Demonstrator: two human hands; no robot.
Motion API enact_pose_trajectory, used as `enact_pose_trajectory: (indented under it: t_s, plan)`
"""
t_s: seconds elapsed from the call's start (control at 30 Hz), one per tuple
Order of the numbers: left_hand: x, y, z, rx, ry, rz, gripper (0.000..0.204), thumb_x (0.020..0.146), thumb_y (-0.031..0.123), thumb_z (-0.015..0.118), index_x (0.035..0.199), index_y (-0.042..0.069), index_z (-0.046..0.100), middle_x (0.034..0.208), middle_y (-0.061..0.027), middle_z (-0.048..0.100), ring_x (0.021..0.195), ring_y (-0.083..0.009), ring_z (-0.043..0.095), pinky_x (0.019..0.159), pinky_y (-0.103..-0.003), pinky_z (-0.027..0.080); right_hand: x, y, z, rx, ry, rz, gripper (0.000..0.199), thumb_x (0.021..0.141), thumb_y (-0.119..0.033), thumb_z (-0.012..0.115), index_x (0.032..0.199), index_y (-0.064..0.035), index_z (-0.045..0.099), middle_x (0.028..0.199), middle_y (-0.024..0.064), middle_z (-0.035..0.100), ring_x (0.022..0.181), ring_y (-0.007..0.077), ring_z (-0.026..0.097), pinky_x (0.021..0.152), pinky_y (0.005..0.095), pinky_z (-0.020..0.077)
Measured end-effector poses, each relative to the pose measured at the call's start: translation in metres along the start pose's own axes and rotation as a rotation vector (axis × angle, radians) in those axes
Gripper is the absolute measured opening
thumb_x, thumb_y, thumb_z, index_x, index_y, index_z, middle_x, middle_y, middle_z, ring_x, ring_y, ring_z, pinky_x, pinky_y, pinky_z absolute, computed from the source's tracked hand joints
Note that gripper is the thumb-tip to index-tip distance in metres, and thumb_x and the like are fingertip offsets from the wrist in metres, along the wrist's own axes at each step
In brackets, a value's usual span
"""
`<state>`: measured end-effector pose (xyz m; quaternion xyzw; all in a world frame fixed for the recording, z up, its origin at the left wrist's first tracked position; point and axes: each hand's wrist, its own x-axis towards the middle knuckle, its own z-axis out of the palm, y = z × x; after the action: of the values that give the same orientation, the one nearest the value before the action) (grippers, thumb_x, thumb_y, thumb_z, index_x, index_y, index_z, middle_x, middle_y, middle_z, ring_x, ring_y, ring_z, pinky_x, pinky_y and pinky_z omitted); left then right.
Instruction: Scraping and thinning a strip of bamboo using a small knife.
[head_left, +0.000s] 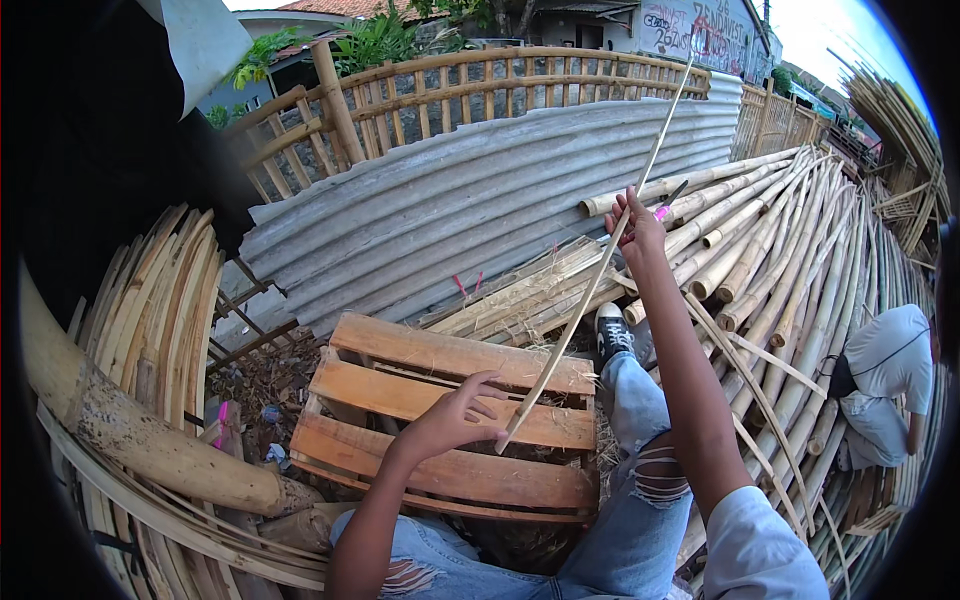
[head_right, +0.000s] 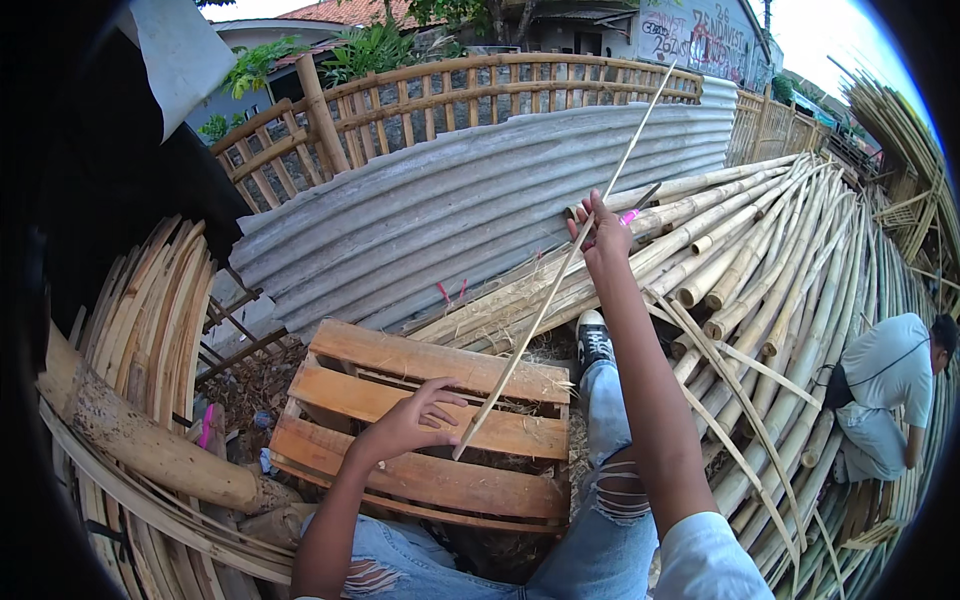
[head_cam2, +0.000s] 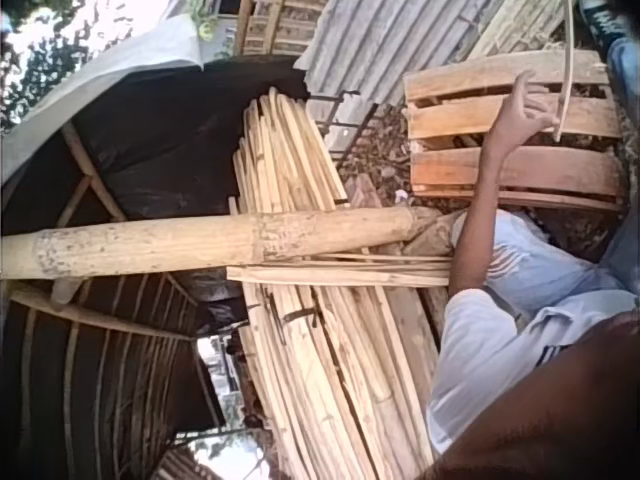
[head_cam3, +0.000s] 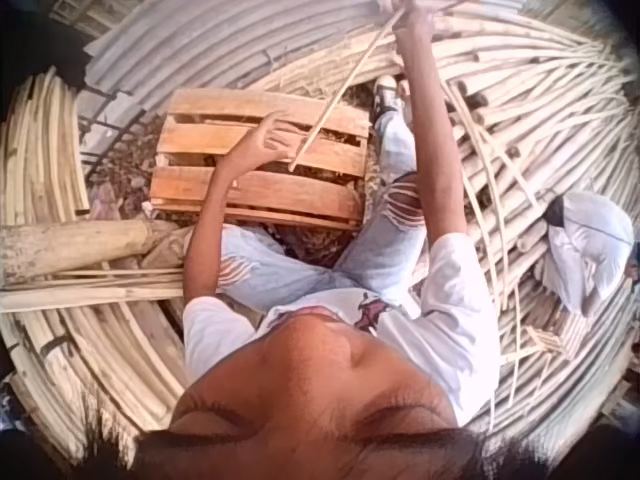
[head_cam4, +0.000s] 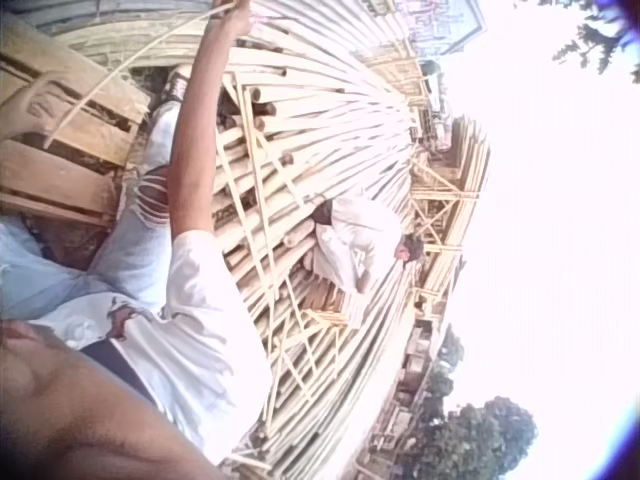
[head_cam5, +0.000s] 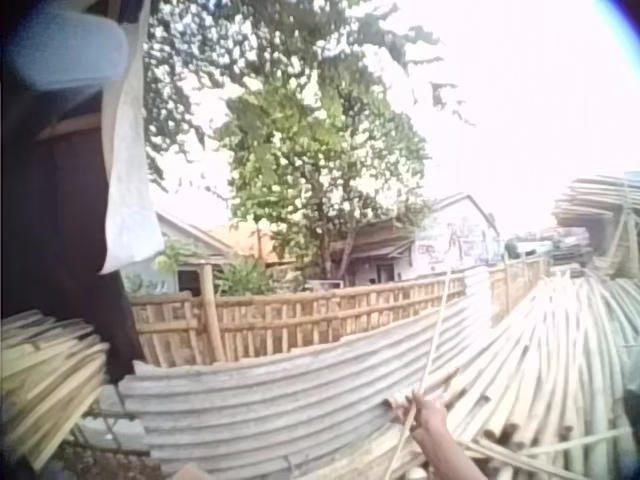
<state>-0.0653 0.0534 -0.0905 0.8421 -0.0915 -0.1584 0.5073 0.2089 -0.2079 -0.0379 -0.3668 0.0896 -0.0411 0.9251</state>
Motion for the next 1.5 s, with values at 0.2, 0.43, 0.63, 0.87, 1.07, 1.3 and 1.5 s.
enact_pose_trajectory:
  t_s: [0.2, 0.43, 0.63, 0.87, 1.07, 1.3, 1.5]
  plan:
    - [-0.016, 0.016, -0.015, -0.164, -0.211, 0.305, 0.105, 0.055, 0.019, 0.086, 0.138, 0.009, 0.023, 0.132, -0.0151, 0.042, 0.118, -0.025, 0.048, 0.1, -0.04, 0.038, 0.012, 0.01, -0.015, 0.081, 0.049, 0.114, 0.029, 0.079, -0.026, 0.07, 0.09, -0.0027, 0.057, 0.08, 0.0068, 0.061, 0.068, 0.0153, 0.06, 0.068, 0.037, 0.0568]
    - [0.019, 0.013, 0.002, -0.227, 0.344, 0.52, 0.098, 0.063, 0.02, 0.082, 0.139, 0.01, 0.021, 0.137, -0.0111, 0.036, 0.124, -0.023, 0.04, 0.102, -0.039, 0.037, -0.01, 0.045, 0.002, 0.228, 0.052, 0.261, 0.036, 0.079, -0.026, 0.07, 0.1, -0.0027, 0.053, 0.091, 0.0085, 0.055, 0.083, 0.0195, 0.056, 0.075, 0.0423, 0.0575]
    - [0.104, 0.028, 0.01, -0.464, 0.597, 0.559, 0.072, 0.08, 0.017, 0.068, 0.136, 0.007, 0.025, 0.14, -0.0166, 0.031, 0.127, -0.0273, 0.036, 0.104, -0.039, 0.031, -0.054, 0.081, 0.036, 0.275, -0.037, 0.292, 0.035, 0.079, -0.022, 0.07, 0.1, -0.0007, 0.051, 0.093, 0.0106, 0.055, 0.088, 0.0217, 0.056, 0.075, 0.0481, 0.0573]
    - [0.125, 0.072, -0.019, -0.686, 0.861, 0.875, 0.024, 0.093, 0.016, 0.048, 0.11, 0.003, 0.038, 0.114, -0.0211, 0.054, 0.117, -0.0318, 0.047, 0.101, -0.04, 0.036, -0.107, 0.098, 0.062, 0.241, -0.253, 0.269, 0.044, 0.079, -0.022, 0.07, 0.103, 0.0064, 0.046, 0.098, 0.0176, 0.058, 0.088, 0.0275, 0.062, 0.072, 0.0432, 0.0585]
    - [0.109, 0.154, -0.114, -0.669, 0.653, 1.042, 0.011, 0.093, 0.015, 0.045, 0.093, 0.006, 0.038, 0.085, -0.017, 0.06, 0.082, -0.0311, 0.064, 0.08, -0.04, 0.053, -0.136, 0.065, 0.049, -0.029, -0.316, 0.093, 0.034, 0.08, -0.024, 0.069, 0.087, 0.0023, 0.048, 0.078, 0.0141, 0.058, 0.062, 0.0201, 0.061, 0.051, 0.0342, 0.058]
    - [0.083, 0.249, -0.181, -0.531, 0.726, 1.045, 0.016, 0.09, 0.016, 0.05, 0.093, 0.007, 0.037, 0.069, -0.0057, 0.046, 0.047, -0.0133, 0.047, 0.042, -0.027, 0.042, -0.154, 0.031, 0.044, -0.333, -0.452, -0.125, 0.035, 0.08, -0.028, 0.067, 0.066, -0.0096, 0.041, 0.051, 0.0011, 0.044, 0.04, 0.0103, 0.044, 0.036, 0.024, 0.0374]
    - [0.069, 0.31, -0.193, -0.481, 0.802, 1.141, 0.022, 0.086, 0.013, 0.055, 0.098, 0.009, 0.037, 0.069, -0.0035, 0.043, 0.043, -0.0094, 0.038, 0.037, -0.022, 0.031, -0.15, 0.029, 0.036, -0.464, -0.586, -0.132, 0.036, 0.08, -0.029, 0.069, 0.063, -0.0077, 0.044, 0.053, 0.0027, 0.049, 0.042, 0.0099, 0.048, 0.039, 0.024, 0.0442]
